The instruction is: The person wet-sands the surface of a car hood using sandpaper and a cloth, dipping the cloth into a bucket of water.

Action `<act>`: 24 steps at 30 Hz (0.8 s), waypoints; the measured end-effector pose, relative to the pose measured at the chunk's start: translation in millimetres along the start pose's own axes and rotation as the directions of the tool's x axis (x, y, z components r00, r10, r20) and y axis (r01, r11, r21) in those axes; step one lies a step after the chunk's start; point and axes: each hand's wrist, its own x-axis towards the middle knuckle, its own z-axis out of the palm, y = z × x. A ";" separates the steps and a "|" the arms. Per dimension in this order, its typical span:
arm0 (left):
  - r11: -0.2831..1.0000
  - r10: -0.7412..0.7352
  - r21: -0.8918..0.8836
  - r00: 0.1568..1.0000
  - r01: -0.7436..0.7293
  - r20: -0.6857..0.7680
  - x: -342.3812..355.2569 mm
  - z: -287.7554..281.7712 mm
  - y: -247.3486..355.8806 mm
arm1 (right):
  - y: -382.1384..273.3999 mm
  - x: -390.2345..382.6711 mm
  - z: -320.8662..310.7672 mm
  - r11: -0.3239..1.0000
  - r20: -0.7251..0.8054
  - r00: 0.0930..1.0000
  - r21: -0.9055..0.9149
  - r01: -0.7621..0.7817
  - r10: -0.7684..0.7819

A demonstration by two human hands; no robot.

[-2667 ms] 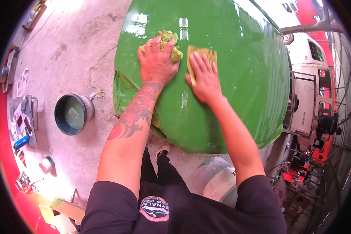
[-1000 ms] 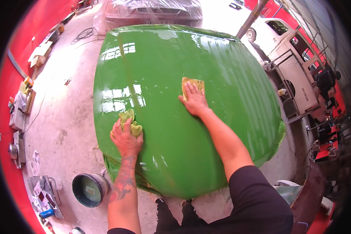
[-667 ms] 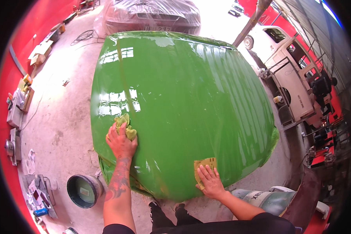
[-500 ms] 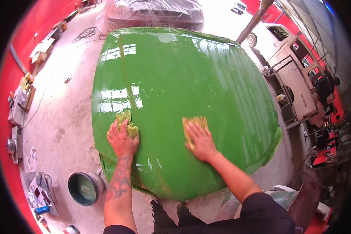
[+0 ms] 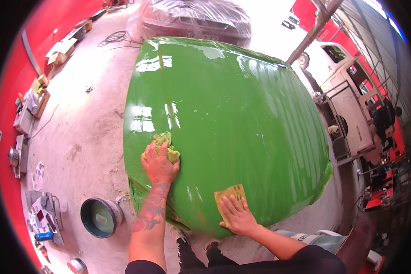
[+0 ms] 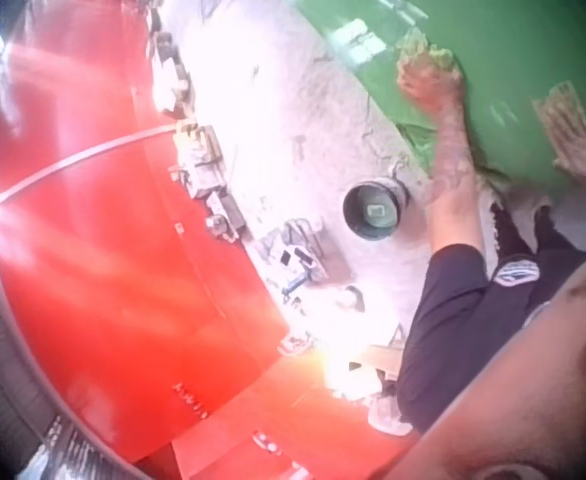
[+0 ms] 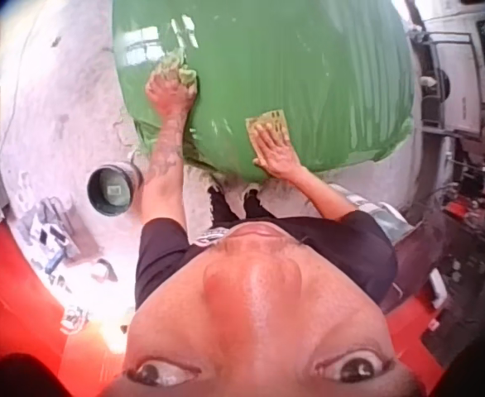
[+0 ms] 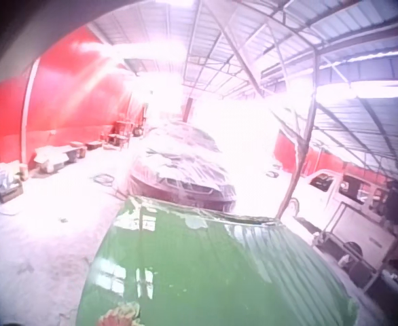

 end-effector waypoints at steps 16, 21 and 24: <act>0.997 -0.008 -0.074 1.000 0.010 0.018 -4.8 0.1 -5.5 | 38.8 221.1 -37.7 0.995 -0.244 0.969 -0.094 0.013 -0.036; 0.997 -0.002 -0.081 0.999 0.005 0.037 -3.1 -3.6 -6.4 | 2.1 85.2 -26.4 0.957 0.132 0.950 -0.033 0.288 -0.282; 0.996 0.002 -0.094 1.000 0.000 0.030 -3.3 -1.2 -7.9 | 28.2 126.3 -39.1 0.931 0.169 0.944 -0.190 0.312 -0.282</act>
